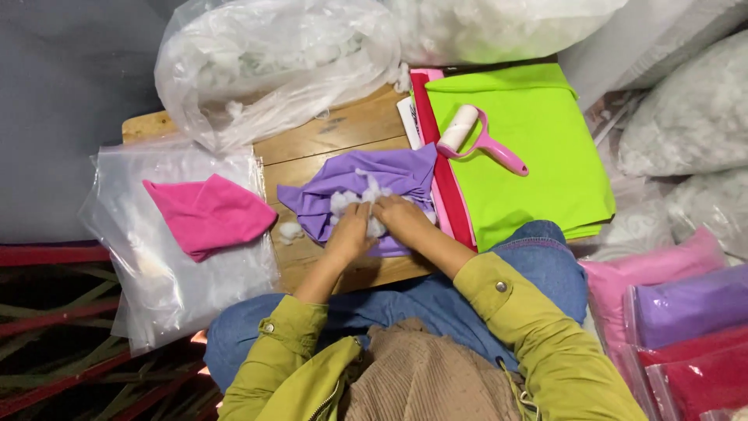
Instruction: Cleaning fabric pieces with a lint roller and then stuffing a purple fabric pouch with white fiberfill stuffing.
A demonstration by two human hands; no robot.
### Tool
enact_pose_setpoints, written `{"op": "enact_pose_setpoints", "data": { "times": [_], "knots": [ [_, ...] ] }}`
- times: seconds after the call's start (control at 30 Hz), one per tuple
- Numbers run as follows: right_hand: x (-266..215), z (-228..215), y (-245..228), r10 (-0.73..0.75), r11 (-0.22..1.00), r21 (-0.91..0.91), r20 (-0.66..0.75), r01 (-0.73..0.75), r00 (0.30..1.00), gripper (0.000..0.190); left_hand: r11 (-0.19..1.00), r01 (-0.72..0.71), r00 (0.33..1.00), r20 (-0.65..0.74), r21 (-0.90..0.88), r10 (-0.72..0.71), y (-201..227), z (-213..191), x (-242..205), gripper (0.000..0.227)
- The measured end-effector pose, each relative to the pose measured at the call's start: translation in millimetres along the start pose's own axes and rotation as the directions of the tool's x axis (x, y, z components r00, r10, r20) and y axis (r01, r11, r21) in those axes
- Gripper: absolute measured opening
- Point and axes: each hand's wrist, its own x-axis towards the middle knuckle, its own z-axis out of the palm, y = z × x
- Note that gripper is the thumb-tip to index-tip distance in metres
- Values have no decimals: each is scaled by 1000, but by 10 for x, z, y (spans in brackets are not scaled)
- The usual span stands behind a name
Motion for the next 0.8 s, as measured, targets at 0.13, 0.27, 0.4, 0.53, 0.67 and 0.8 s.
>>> {"op": "enact_pose_setpoints", "data": {
  "times": [0.13,0.27,0.4,0.53,0.67,0.8],
  "knots": [
    [28,-248,9,-256,964,-128,-207,233,944,13,985,-91,994,-49,146,99,-203,-77,90,52],
    [25,-35,175,-226,973,13,-107,229,968,22,992,-104,992,85,76,97,-165,-386,-67,60],
    [29,-677,230,-121,962,256,103,91,987,50,998,-63,996,-70,-5,63,-135,-815,-293,42],
    [-47,-1190,382,-38,913,408,52,13,998,48,997,78,951,-302,27,-66,-286,-798,-295,27],
    [-95,-1041,548,246,944,193,132,-268,960,39,986,154,958,-254,59,-134,-192,-838,-321,52],
    [-93,-649,660,356,934,-12,148,-358,923,29,964,240,919,-346,116,-187,-30,-956,-391,62]
  ]
}}
